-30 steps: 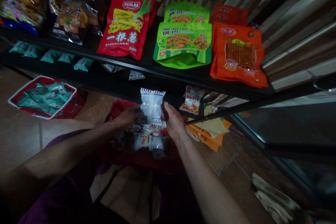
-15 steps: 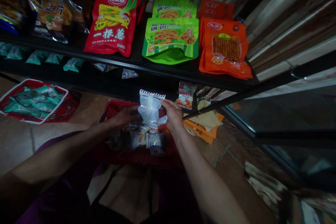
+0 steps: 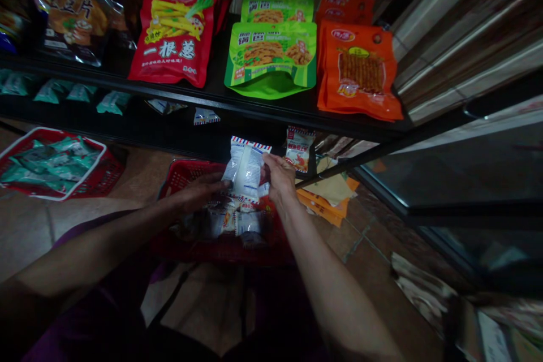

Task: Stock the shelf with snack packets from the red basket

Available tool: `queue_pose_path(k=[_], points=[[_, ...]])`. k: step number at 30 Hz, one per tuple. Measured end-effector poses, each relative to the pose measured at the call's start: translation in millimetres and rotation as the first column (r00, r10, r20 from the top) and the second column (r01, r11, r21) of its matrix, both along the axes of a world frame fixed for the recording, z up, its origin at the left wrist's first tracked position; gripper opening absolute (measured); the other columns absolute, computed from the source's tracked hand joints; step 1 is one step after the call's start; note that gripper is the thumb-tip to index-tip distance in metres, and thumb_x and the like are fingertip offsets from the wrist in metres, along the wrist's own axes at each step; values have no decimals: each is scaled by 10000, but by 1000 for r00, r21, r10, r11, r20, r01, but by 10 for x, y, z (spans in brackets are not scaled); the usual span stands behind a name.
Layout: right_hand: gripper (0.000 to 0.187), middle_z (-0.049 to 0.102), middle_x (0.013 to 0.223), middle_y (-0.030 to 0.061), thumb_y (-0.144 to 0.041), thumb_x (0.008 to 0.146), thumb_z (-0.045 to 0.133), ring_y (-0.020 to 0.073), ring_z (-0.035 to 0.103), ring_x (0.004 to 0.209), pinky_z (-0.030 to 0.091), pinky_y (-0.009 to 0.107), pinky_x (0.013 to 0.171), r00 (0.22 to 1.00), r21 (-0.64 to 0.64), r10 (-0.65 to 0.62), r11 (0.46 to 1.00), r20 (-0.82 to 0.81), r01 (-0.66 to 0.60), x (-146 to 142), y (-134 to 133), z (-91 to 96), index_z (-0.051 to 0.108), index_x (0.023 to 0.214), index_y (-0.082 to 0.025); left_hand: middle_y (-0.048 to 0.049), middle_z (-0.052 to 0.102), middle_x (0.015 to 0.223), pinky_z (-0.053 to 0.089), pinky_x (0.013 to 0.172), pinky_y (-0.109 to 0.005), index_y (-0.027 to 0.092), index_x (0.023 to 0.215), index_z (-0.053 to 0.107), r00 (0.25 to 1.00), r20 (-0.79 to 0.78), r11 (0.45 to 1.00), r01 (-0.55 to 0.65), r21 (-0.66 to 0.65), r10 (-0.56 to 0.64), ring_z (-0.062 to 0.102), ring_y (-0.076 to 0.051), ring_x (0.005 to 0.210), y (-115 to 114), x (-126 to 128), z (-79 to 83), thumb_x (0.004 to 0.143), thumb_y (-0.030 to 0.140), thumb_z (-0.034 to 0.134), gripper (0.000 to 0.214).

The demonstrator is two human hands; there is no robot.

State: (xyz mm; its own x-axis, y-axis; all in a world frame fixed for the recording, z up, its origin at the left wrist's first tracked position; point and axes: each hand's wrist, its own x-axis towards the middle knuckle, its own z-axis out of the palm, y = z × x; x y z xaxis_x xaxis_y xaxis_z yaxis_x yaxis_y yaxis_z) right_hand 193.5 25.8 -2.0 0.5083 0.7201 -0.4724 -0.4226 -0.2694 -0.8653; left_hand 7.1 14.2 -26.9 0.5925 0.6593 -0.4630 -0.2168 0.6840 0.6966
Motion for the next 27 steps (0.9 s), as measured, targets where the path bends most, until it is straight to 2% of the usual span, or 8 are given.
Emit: queue_pose_path(k=[6,12,16,21,23,27], points=[[199,601,516,-40,-218,557,799,55,509,429,444,144,394,998,-22,7,1000,65,-6,43,11,-77,638,664,-173,-81,672,937,514,760,-332,111,920,670,999,-40,1000,17,-11,-18,624,-159,776,31,3,-83,655,275,771,328],[252,603,550,-34,-310,561,812,65,517,462,441,177,441,993,25,68,997,94,-70,44,3,-119,623,669,-185,-54,669,818,520,733,-314,102,877,653,999,-51,1000,12,-21,-13,625,-146,711,34,-5,-82,627,266,787,328],[318,616,580,-35,-395,545,819,79,531,497,420,194,454,975,-9,217,976,56,-217,19,-34,-122,637,715,-198,-54,662,822,525,708,-301,104,879,638,995,-69,997,-71,-32,69,619,-135,701,34,0,-96,640,232,769,301],[404,634,618,-35,-456,484,828,83,524,517,406,205,473,918,-99,397,913,-14,-396,-19,-102,-147,661,738,-191,-64,667,862,527,710,-295,108,944,628,979,-78,982,-191,-4,190,625,-139,726,69,-4,-121,690,175,705,274],[404,655,666,-26,-435,485,832,97,551,560,434,214,500,901,-104,434,896,-13,-432,-27,-119,-148,674,768,-193,-73,671,901,528,715,-299,109,983,624,973,-77,976,-217,-3,216,626,-141,737,86,-9,-130,701,166,690,295],[350,684,759,-18,-360,497,832,123,603,657,493,242,569,901,-106,433,895,-20,-432,-41,-123,-124,681,775,-211,-74,669,927,530,721,-292,105,972,626,968,-61,969,-245,-12,244,615,-132,753,101,-15,-144,715,151,671,265]])
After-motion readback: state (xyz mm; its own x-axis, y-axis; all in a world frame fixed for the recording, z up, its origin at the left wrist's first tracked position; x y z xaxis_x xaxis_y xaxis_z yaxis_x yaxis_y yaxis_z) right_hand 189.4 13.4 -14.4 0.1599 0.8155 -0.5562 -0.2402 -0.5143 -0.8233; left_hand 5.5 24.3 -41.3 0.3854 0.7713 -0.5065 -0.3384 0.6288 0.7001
